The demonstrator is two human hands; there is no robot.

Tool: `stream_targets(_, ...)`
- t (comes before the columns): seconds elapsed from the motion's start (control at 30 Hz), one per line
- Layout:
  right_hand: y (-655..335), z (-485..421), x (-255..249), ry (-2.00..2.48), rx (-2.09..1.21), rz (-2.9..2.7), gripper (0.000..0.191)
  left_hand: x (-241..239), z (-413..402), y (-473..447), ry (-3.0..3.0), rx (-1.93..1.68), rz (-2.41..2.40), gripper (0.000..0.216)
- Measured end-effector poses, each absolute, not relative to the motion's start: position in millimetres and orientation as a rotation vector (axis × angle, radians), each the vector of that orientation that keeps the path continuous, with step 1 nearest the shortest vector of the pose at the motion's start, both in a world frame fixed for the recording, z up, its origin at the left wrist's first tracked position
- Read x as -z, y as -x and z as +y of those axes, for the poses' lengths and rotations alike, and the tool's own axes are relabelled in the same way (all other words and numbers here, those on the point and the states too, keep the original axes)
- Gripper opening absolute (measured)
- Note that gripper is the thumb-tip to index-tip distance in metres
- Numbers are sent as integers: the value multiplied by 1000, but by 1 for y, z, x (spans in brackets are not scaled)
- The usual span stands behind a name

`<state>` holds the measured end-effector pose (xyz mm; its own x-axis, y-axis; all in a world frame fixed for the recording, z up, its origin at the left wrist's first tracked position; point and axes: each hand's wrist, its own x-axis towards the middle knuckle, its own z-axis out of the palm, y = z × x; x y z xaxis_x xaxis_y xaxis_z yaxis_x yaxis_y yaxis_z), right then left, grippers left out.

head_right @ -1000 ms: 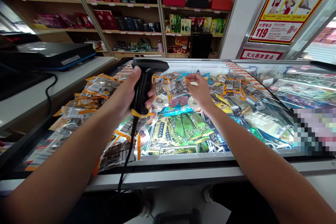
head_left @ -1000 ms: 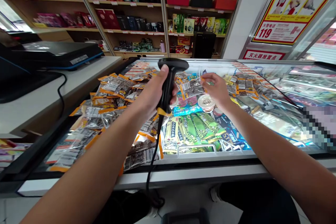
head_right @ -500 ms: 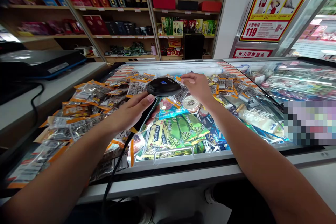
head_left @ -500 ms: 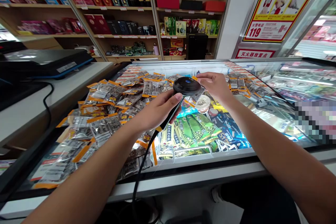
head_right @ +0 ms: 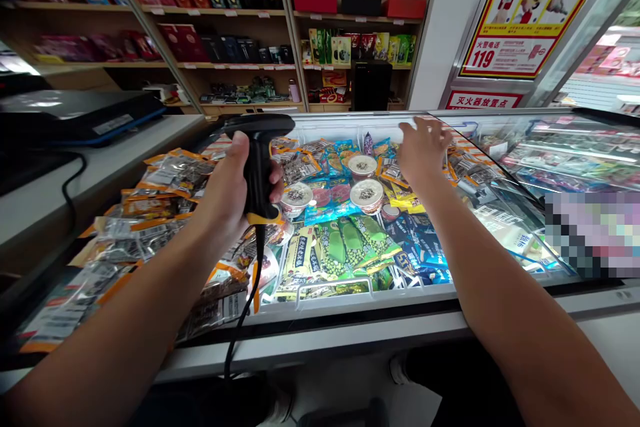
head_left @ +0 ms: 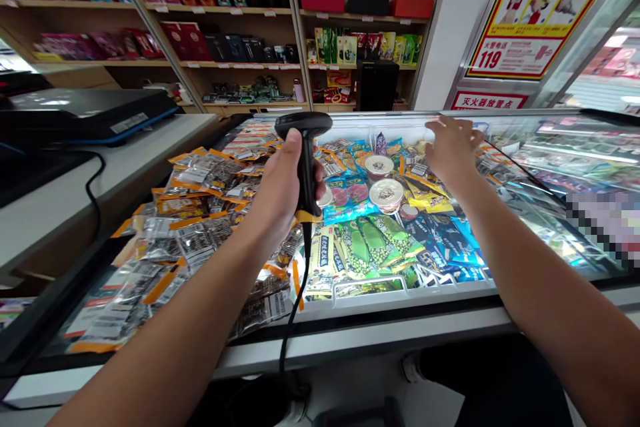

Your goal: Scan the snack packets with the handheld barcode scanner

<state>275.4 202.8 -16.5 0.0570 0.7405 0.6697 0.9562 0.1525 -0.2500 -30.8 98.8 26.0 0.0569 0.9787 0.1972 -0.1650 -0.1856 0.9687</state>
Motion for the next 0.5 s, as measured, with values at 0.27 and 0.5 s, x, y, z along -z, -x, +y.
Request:
stream_targets(0.27,-143,179,60,1132,-505,-2103,50,-28,101,35,-1154,-1420,940,58)
stream_targets(0.5,-144,187,63,1094,-884,-1852,38,-24,99,30,-1119,-1393,930,60)
